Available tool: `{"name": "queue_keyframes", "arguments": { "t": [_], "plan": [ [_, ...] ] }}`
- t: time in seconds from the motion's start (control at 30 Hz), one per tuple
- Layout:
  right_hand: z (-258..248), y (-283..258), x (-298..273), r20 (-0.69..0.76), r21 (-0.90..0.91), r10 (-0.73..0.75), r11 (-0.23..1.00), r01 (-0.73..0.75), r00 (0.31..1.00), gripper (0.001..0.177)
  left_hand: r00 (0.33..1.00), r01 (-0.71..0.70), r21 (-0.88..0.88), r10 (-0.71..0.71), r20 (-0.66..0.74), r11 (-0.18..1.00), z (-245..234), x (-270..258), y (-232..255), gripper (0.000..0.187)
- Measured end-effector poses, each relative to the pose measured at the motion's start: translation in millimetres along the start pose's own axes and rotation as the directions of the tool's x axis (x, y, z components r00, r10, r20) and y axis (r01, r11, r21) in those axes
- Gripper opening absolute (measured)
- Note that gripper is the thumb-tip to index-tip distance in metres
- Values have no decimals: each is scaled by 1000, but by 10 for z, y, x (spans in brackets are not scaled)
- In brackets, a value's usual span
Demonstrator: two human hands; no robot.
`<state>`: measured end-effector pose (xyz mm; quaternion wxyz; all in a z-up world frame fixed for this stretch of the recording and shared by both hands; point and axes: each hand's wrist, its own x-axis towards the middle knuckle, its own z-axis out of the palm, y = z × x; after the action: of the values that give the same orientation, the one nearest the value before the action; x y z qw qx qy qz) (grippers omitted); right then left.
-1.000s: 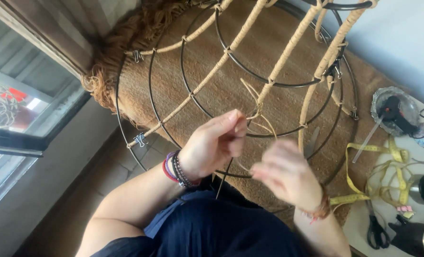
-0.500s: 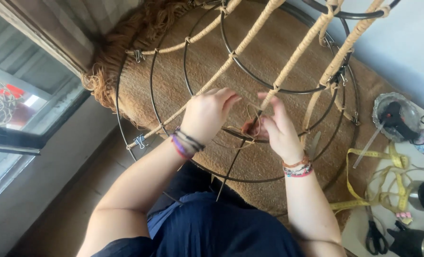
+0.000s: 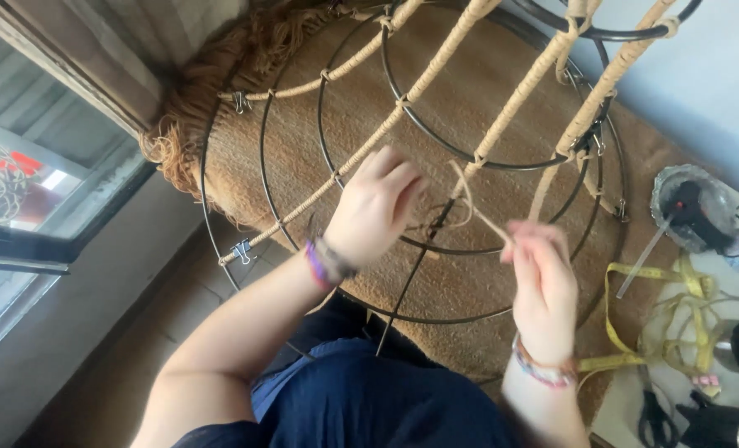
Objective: Weaving rope around a metal frame to create a furniture piece
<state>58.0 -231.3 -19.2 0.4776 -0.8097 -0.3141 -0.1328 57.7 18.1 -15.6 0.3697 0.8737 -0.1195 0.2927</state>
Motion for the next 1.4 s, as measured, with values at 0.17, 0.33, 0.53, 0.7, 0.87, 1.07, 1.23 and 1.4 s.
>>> {"name": "queue_keyframes", "arguments": {
  "t": [0.17, 0.33, 0.53, 0.7, 0.87, 1.07, 1.23, 1.4],
  "plan": [
    [-62, -674, -60, 301, -128, -58, 987, 100, 952, 19, 887, 461, -832, -161, 432, 309, -197, -353, 501, 35],
    [35, -26, -140, 435, -144, -176, 954, 262, 883, 19, 697, 547, -757, -307, 648, -356, -152, -486, 522, 33],
    [521, 180, 538, 269, 786, 52, 565, -251, 962, 42, 855, 510, -826, -246, 456, 242, -210, -524, 518, 15],
    [465, 34, 508, 443, 416, 332, 747, -519, 833, 53, 953, 245, -470, -123, 276, 848, -569, -269, 494, 27],
    [332, 186, 563, 575, 255, 332, 795, -550, 748, 37, 953, 230, 122, -248, 173, 966, -236, -77, -94, 16],
    [437, 297, 421, 440, 93, 346, 900, -425, 829, 25, 858, 292, 357, -408, 312, 887, 433, 291, -421, 24],
    [497, 255, 329, 287, 225, 367, 872, -435, 885, 27, 723, 385, 118, -378, 578, 916, 690, 553, -620, 29],
    [565, 299, 320, 150, 65, 330, 937, -343, 932, 18, 554, 359, 358, -506, 661, 862, 770, 599, -687, 18]
  ]
}}
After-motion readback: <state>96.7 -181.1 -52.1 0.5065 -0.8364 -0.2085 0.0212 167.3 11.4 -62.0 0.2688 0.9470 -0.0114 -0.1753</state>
